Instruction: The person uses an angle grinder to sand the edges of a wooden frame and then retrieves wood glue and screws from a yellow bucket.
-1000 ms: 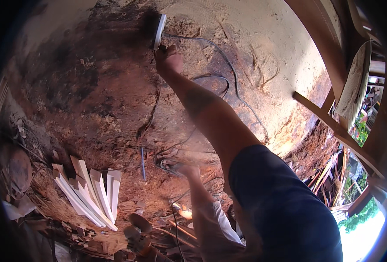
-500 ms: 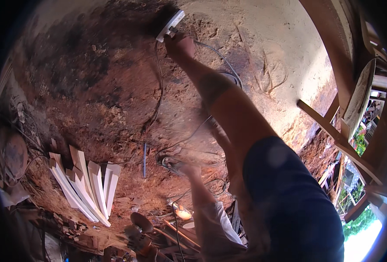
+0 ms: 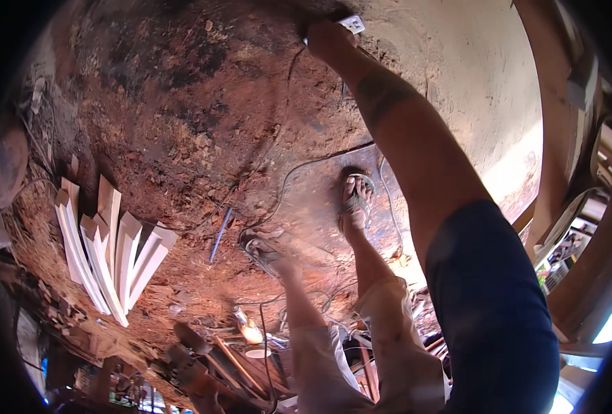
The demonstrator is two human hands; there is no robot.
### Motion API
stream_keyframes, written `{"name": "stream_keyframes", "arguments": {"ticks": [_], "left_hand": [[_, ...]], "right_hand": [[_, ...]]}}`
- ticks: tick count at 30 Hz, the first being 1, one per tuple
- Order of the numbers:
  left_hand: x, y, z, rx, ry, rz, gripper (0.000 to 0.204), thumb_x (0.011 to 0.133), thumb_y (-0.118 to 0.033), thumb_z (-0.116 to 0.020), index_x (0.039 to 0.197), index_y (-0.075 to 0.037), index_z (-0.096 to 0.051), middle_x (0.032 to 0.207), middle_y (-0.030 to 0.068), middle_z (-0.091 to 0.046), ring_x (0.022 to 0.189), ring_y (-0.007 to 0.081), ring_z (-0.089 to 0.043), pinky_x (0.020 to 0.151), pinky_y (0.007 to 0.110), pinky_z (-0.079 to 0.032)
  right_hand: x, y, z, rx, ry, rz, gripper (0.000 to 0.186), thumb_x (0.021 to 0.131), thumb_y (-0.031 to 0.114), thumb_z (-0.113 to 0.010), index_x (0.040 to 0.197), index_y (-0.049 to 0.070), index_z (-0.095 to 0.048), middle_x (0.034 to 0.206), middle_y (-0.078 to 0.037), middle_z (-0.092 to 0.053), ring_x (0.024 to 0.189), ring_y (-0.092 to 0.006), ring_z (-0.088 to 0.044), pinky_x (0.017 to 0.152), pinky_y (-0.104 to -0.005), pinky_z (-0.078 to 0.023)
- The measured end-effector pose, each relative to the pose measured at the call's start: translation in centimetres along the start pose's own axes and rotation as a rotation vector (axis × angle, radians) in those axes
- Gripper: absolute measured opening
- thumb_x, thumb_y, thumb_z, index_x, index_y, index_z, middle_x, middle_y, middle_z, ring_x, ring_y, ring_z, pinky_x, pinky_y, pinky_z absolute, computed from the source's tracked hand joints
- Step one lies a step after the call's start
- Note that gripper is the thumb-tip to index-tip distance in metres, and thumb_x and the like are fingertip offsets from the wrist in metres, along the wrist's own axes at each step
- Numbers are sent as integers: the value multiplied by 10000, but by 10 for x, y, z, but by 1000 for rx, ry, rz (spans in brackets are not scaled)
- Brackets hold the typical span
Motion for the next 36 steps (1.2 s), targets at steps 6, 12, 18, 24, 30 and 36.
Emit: {"name": "stream_keyframes", "arguments": {"ticks": [6, 12, 18, 24, 30, 36], "left_hand": [[-3, 11, 4, -45, -28, -15, 569, 771, -76, -756, 1287, 54, -554, 1220, 139, -630, 1137, 217, -613, 1024, 368, -474], [-20, 28, 19, -126, -117, -123, 569, 772, -67, -750, 1290, 55, -548, 1224, 136, -626, 1143, 214, -608, 1031, 366, -471], [-25, -51, 46, -353, -179, -350, 504, 804, -101, -769, 1251, 49, -590, 1145, 128, -660, 1016, 223, -637, 916, 365, -510], [-140, -200, 69, -756, 34, -664, 519, 885, -207, -763, 1302, 24, -556, 984, 123, -669, 728, 205, -630, 588, 310, -525], [-314, -258, 80, -914, 712, -791, 594, 858, -91, -694, 1385, 75, -476, 1230, 158, -602, 1126, 235, -574, 987, 358, -436], [-480, -250, 59, -34, 1000, -1526, 873, 840, -253, -772, 1532, 40, -327, 1441, 246, -494, 1332, 359, -507, 1098, 445, -415]], "right_hand": [[5, 2, -6, 26, -58, -75, 217, 888, 202, -640, 1027, 99, -772, 1090, -156, -745, 1037, -348, -722, 811, -527, -598], [-81, 13, -5, -255, -101, -6, 331, 912, 347, -632, 1137, 118, -712, 1113, -138, -703, 1073, -308, -670, 782, -474, -564], [-414, 112, 61, 248, 114, 338, 377, 926, 168, -598, 1263, -2, -588, 1116, -232, -599, 1005, -370, -615, 945, -513, -472], [-644, 204, 272, 1211, 160, 338, 656, 883, 199, -724, 1452, 27, -446, 1288, -195, -612, 1135, -285, -622, 1015, -402, -464], [-763, 153, 387, 1963, -206, -144, 838, 779, 270, -843, 1445, 26, -397, 1216, -120, -645, 1079, -186, -638, 937, -337, -524], [-884, 33, 402, 1907, -485, -472, 536, 782, 106, -771, 1266, -2, -568, 958, -47, -691, 839, -142, -645, 812, -306, -549]]}}
Point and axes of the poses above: each hand's wrist, its own x-axis towards the middle knuckle, its own z-axis out of the back of the hand, y = z × x, the point moved 9 cm from there along x, towards the middle knuckle
